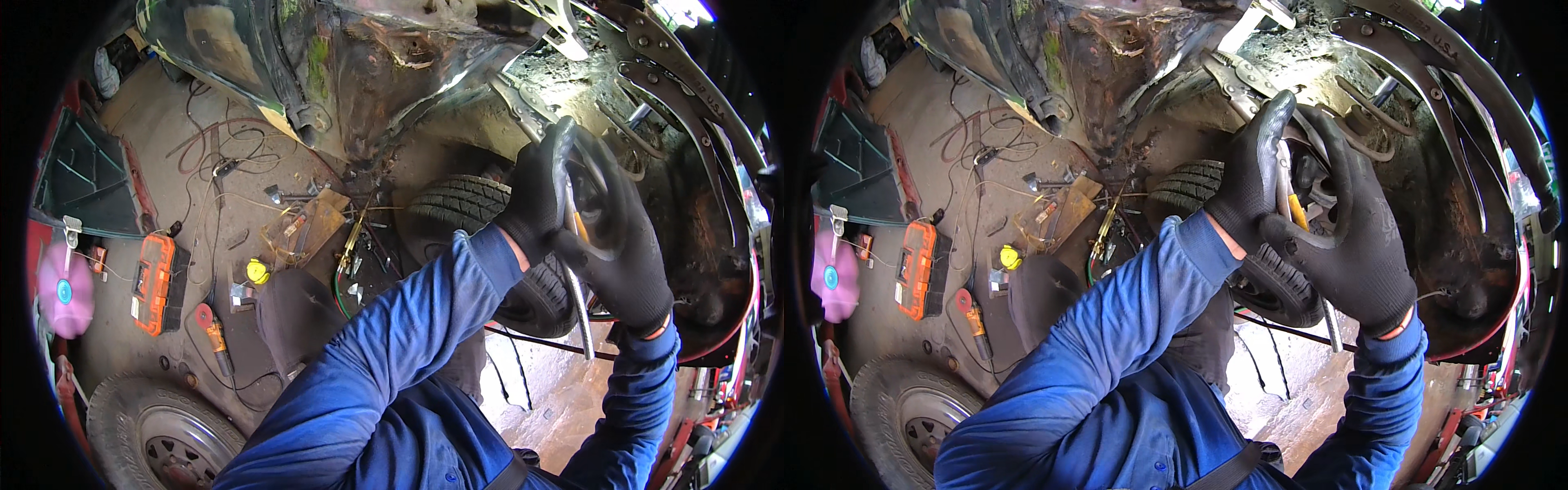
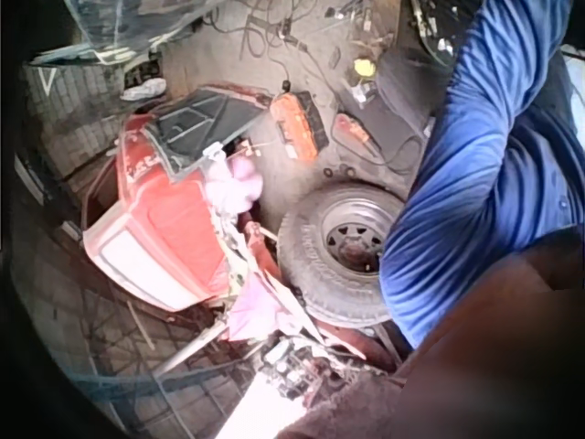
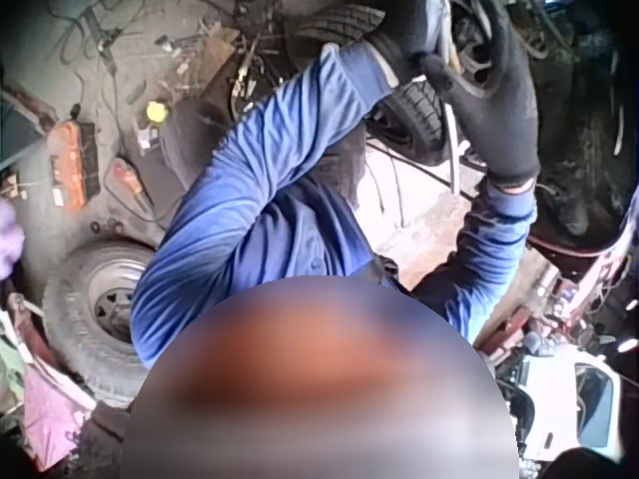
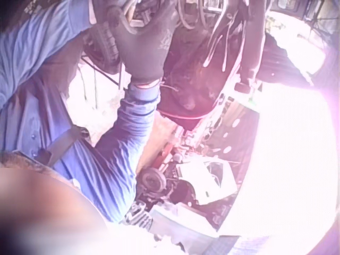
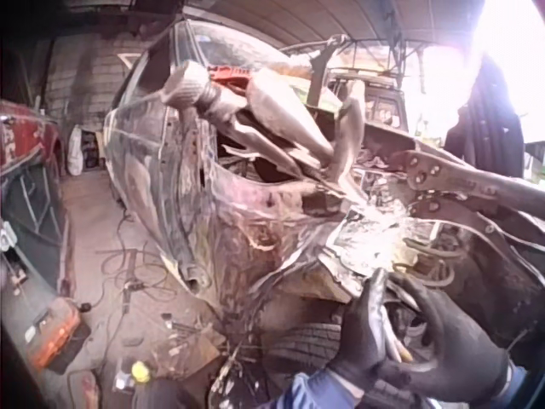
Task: The person sits on the garage floor and opens a yellow toolbox to select tools. They then use pliers and a welding torch on the vehicle's undercarriage near the wheel well, manipulating wires and metal components.
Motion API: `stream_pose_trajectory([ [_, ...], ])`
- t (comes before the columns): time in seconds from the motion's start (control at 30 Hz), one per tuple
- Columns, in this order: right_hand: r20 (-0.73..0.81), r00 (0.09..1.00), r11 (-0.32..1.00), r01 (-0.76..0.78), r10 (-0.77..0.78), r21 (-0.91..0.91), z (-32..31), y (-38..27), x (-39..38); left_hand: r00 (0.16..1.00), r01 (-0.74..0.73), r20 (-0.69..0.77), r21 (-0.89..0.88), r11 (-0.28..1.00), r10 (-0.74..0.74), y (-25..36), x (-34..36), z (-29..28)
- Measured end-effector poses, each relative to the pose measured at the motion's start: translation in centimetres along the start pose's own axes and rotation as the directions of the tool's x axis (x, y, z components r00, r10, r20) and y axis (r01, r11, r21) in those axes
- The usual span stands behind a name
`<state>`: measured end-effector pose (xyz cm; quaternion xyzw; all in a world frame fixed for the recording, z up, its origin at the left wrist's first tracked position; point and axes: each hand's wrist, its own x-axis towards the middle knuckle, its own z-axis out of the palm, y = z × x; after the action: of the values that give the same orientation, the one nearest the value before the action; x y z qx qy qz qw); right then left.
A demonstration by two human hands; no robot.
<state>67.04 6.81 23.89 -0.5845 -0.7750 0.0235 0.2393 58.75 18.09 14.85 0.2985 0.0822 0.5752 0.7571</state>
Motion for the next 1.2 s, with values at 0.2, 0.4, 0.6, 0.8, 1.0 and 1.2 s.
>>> stream_pose_trajectory([
  [0.2,0.096,0.992,0.996,-0.087,0.085,0.024,-2.4,-1.4,-0.5,0.989,0.146,-0.009,-0.151,0.978,-0.149,1.4,-0.8,1.5],
  [0.4,0.125,0.988,0.993,-0.101,0.093,0.057,-1.6,-0.5,0.1,0.941,0.308,0.206,-0.197,0.931,-0.268,1.9,0.1,-1.1],
  [0.6,0.101,0.994,0.987,-0.031,0.047,-0.157,-2.2,-2.4,0.0,0.973,0.23,0.044,-0.194,0.954,-0.226,1.3,0.7,-0.3],
  [0.8,-0.068,0.99,0.975,-0.132,0.121,-0.181,-2.2,-3.3,0.5,0.987,0.16,0.013,-0.198,0.967,-0.16,1.4,1.4,0.9],
  [1.0,-0.098,0.995,0.987,-0.034,0.019,-0.156,-3.2,-2.9,1.5,0.975,0.218,0.128,-0.38,0.899,-0.182,2.4,0.2,2.9],
  [1.2,-0.093,0.995,0.996,-0.038,0.046,0.087,-3.5,-3.1,1.4,0.99,0.142,0.059,-0.343,0.929,-0.129,3.0,-1.3,3.9],
])
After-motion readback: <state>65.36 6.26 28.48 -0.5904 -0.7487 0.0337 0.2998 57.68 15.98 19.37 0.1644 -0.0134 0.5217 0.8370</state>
